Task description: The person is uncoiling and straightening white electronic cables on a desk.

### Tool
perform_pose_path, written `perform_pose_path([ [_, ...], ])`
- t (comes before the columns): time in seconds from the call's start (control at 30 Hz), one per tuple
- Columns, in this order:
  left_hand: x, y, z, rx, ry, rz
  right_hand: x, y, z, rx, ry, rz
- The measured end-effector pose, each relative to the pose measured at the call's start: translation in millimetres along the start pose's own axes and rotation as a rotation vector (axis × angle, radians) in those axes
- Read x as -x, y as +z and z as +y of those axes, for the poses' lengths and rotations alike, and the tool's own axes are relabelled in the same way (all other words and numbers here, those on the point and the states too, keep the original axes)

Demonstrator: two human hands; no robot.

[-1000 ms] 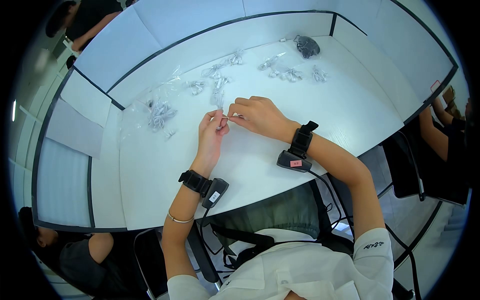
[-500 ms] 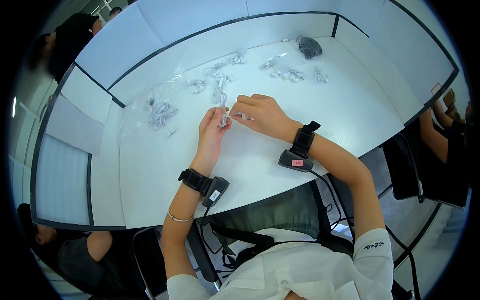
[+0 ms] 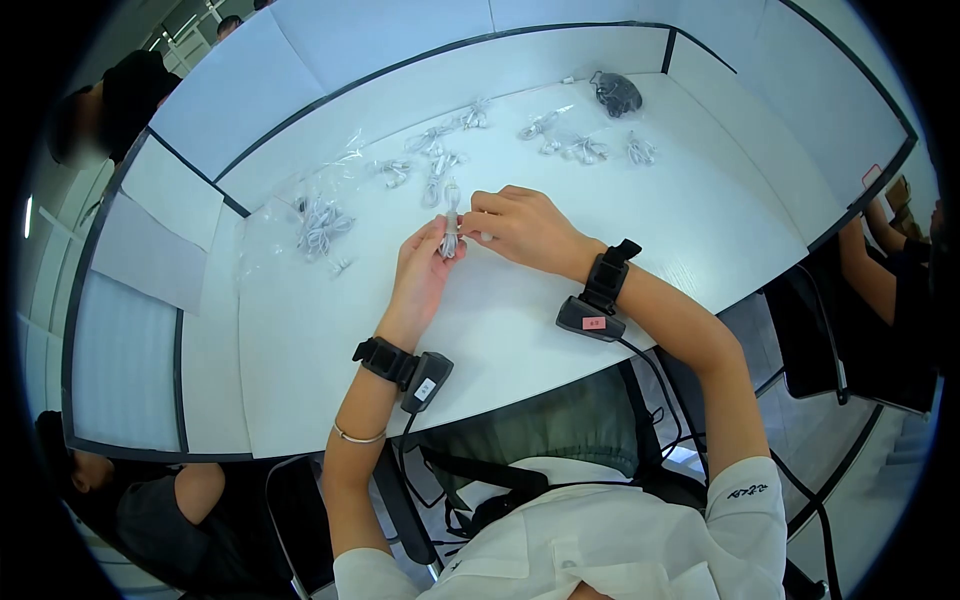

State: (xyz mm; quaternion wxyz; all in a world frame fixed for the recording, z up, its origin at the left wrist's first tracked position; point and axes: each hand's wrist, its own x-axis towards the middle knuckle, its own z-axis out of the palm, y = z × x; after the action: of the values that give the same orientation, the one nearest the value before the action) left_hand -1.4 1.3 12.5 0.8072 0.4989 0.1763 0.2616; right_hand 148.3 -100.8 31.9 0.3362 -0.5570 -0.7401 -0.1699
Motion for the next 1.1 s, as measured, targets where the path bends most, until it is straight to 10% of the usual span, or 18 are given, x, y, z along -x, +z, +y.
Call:
perform_pose_path([
  [1.1, -0.7, -2.8, -0.2, -0.133, -0.056, -0.039, 4.8, 7.2, 3.5, 0.043, -0.078, -0.127],
])
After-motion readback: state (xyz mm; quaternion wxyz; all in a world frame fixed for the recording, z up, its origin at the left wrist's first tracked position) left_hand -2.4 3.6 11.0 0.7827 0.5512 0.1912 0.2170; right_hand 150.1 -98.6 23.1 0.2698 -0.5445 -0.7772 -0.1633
